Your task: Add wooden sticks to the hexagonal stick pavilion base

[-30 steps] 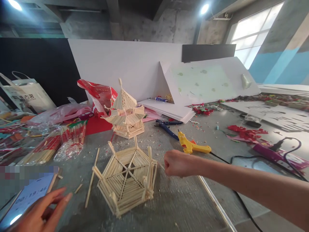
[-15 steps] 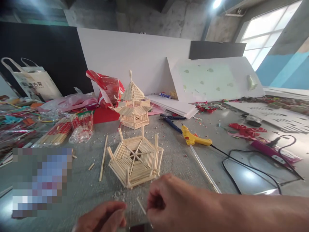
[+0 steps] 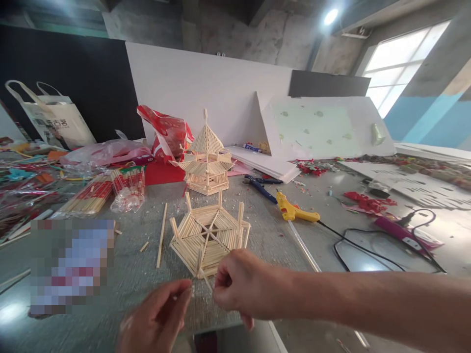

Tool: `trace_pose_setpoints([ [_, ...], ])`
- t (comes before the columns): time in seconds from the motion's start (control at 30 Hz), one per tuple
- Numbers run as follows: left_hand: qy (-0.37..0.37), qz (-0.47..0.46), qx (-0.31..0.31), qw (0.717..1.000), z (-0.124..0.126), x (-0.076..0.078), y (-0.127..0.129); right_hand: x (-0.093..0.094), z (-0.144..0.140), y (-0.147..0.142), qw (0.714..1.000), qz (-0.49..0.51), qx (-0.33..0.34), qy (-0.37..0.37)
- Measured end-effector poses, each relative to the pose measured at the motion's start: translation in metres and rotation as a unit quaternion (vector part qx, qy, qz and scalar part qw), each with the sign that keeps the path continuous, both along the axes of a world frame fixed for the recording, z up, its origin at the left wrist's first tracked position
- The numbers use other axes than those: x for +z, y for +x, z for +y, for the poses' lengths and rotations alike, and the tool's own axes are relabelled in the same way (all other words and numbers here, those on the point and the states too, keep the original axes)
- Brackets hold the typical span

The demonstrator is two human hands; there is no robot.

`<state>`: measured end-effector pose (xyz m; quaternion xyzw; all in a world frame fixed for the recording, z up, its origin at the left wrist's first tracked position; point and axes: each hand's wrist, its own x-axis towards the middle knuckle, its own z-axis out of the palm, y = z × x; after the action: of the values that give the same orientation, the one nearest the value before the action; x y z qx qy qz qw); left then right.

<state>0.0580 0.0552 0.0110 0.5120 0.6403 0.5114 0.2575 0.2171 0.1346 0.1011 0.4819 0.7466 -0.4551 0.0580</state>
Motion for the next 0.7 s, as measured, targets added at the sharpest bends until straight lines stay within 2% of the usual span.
trace_pose_setpoints([
  [0.2,0.095,0.069,-0.032,0.993,0.010,-0.013,-0.005,0.010,0.008,-0.011,0.999,-0.033,0.024,-0.033],
  [0.37,0.103,0.075,-0.052,0.990,0.012,-0.016,-0.009,0.011,0.013,-0.021,0.997,-0.061,0.021,-0.053],
  [0.53,0.116,0.077,-0.062,0.988,0.012,-0.018,-0.011,0.015,0.011,-0.018,0.994,-0.080,0.030,-0.073],
  [0.7,0.138,0.063,-0.062,0.986,0.012,-0.022,-0.010,0.025,0.002,-0.020,0.993,-0.107,0.017,-0.049],
])
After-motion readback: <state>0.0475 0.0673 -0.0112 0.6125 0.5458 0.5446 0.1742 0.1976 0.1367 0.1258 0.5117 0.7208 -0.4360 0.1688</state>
